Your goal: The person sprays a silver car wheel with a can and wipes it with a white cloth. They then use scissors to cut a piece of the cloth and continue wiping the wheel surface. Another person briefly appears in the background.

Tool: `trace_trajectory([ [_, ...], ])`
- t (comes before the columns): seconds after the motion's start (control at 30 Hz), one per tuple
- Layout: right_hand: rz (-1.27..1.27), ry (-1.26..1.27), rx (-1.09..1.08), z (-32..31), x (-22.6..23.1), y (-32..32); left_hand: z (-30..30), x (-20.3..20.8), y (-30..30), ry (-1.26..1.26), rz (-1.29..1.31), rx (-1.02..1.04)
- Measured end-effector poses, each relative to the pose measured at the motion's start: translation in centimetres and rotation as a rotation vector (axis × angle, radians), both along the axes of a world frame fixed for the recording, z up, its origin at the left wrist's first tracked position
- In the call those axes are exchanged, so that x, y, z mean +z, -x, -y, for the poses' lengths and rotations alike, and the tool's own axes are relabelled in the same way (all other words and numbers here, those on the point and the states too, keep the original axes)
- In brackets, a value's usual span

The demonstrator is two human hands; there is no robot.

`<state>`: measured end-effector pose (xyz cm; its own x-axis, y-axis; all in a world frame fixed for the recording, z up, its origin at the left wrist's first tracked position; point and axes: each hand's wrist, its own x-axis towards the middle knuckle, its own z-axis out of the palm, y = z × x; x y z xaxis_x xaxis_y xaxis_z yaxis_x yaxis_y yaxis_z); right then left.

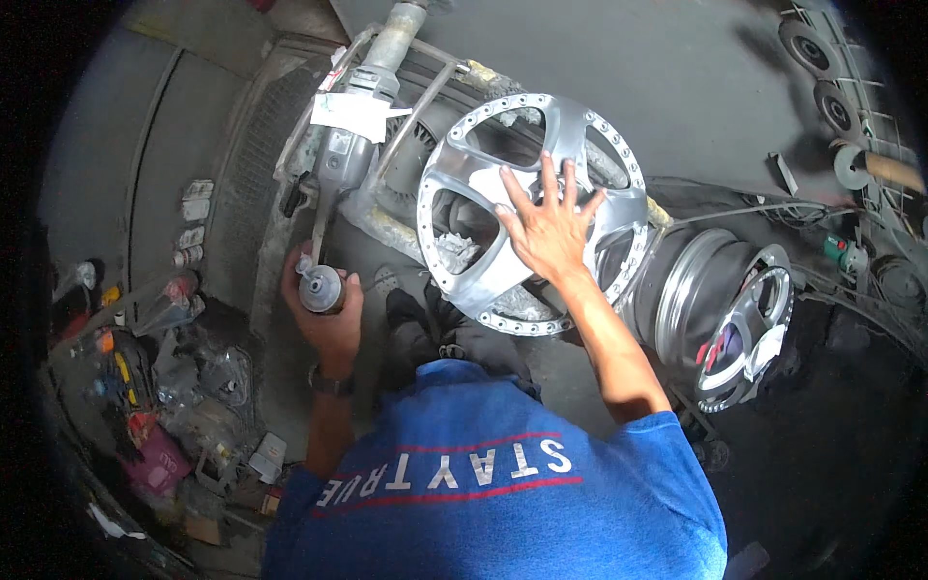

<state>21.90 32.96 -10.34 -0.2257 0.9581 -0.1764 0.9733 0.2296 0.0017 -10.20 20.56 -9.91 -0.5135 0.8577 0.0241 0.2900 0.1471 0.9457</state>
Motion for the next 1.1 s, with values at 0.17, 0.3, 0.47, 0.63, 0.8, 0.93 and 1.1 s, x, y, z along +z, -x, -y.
trace_trajectory([
  [0.17,-0.024,-0.012,0.002,0.1,-0.1,1.0,-0.3,0.4,0.0,0.012,-0.008,-0.012],
  [0.3,-0.013,-0.002,-0.016,0.1,0.1,1.3,-0.6,0.2,-0.3,0.031,-0.003,0.01],
  [0.47,-0.015,-0.009,0.009,-0.2,0.2,1.6,-0.6,0.8,-0.5,0.035,-0.008,0.027],
  [0.63,-0.012,-0.027,0.062,-1.1,-0.3,2.9,-0.4,0.5,-0.3,0.027,-0.049,0.051],
  [0.8,-0.012,0.008,0.226,-1.3,0.9,1.9,0.0,1.0,0.2,0.006,-0.005,0.073],
  [0.93,0.025,-0.038,0.298,-3.7,0.7,2.8,0.6,-0.6,0.7,-0.089,0.036,0.096],
  [1.1,0.089,0.02,0.443,-5.0,1.4,2.6,0.6,0.7,0.9,-0.065,-0.006,0.103],
])
